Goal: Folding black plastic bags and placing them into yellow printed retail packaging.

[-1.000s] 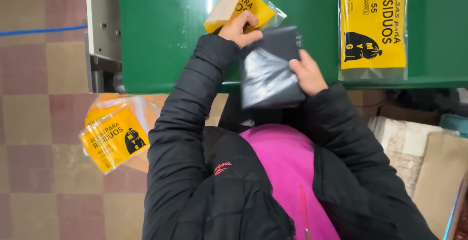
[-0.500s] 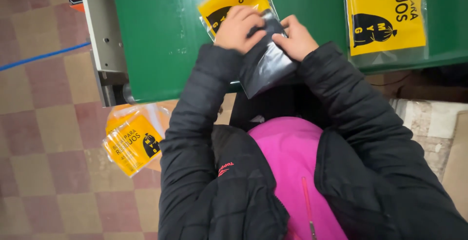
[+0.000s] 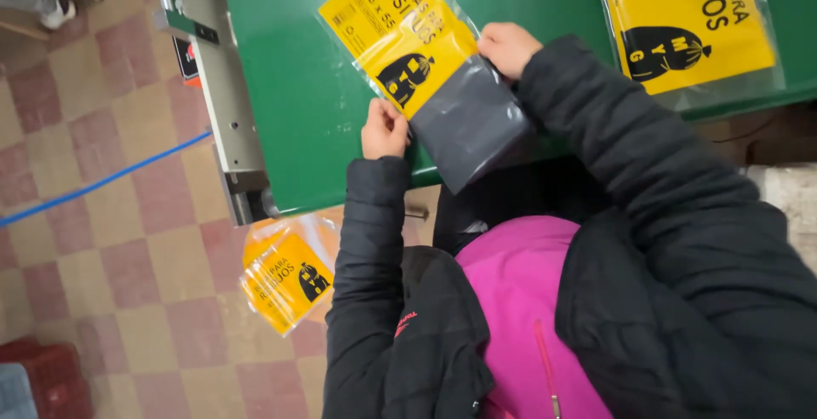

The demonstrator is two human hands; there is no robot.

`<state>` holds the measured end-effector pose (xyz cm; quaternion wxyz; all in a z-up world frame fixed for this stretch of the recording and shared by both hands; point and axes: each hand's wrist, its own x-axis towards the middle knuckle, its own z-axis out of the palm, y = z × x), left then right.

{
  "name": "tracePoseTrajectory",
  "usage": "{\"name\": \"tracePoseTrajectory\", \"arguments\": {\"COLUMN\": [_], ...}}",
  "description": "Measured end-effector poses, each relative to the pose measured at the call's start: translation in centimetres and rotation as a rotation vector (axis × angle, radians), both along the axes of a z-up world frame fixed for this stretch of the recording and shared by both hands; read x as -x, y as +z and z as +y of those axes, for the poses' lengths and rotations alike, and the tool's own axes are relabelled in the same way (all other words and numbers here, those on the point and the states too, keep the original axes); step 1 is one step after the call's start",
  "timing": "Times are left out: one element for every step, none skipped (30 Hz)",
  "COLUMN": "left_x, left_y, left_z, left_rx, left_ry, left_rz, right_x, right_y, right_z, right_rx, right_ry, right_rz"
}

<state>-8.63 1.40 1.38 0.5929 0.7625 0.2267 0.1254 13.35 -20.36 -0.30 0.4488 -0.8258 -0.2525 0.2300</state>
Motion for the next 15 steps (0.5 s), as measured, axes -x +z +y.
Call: {"name": "tracePoseTrajectory", "arguments": {"left_x": [0.7, 2.1, 3.4, 4.7, 6.7, 8.8, 11.0, 12.4, 14.2, 16.1, 16.6, 17.2, 18.2, 18.7, 18.8], "left_y": [-0.2, -0.6, -1.1, -1.6, -1.9, -2.3, -2.6, -3.1, -3.5, -3.9, -2.9, -1.9, -0.7, 0.3, 1.2], "left_z": [-0.5, -1.1, -1.7, -2.4, -3.5, -4.5, -5.6, -6.6, -7.6, -8.5, -9.3, -10.0, -10.7, -11.0, -11.2], "left_rx": [0.005, 0.002, -0.031, -0.063, -0.060, 0.075, 0.212, 0.218, 0.326, 0.435, 0.439, 0.520, 0.596, 0.596, 0.627], "left_ry": [-0.008, -0.024, -0.073, -0.123, -0.145, -0.203, -0.264, -0.288, -0.289, -0.287, -0.301, -0.292, -0.274, -0.278, -0.328], "left_rz": [0.000, 0.005, -0.055, -0.116, -0.115, -0.083, -0.045, -0.037, -0.040, -0.041, -0.031, 0.055, 0.146, 0.159, 0.199], "right_x": [1.5, 3.6, 5.8, 7.9, 10.2, 12.6, 15.3, 16.9, 18.8, 20.8, 21.5, 22.4, 23.4, 24.1, 24.5], "right_y": [0.8, 0.9, 1.0, 1.1, 0.6, 0.0, -0.6, -1.2, -1.8, -2.4, -2.7, -2.9, -3.2, -2.8, -2.3], "right_z": [-1.1, -2.5, -4.0, -5.4, -7.1, -8.7, -10.5, -12.4, -14.0, -15.6, -17.1, -18.6, -20.0, -20.6, -21.3], "right_rx": [-0.081, -0.087, -0.177, -0.270, -0.276, -0.361, -0.450, -0.457, -0.436, -0.414, -0.419, -0.399, -0.378, -0.382, -0.384], "right_ry": [-0.067, -0.083, -0.122, -0.161, -0.183, -0.237, -0.296, -0.323, -0.337, -0.351, -0.368, -0.323, -0.270, -0.280, -0.243], "right_rz": [0.378, 0.383, 0.536, 0.688, 0.686, 0.827, 0.969, 0.968, 0.990, 1.013, 1.017, 0.963, 0.914, 0.924, 0.928]}}
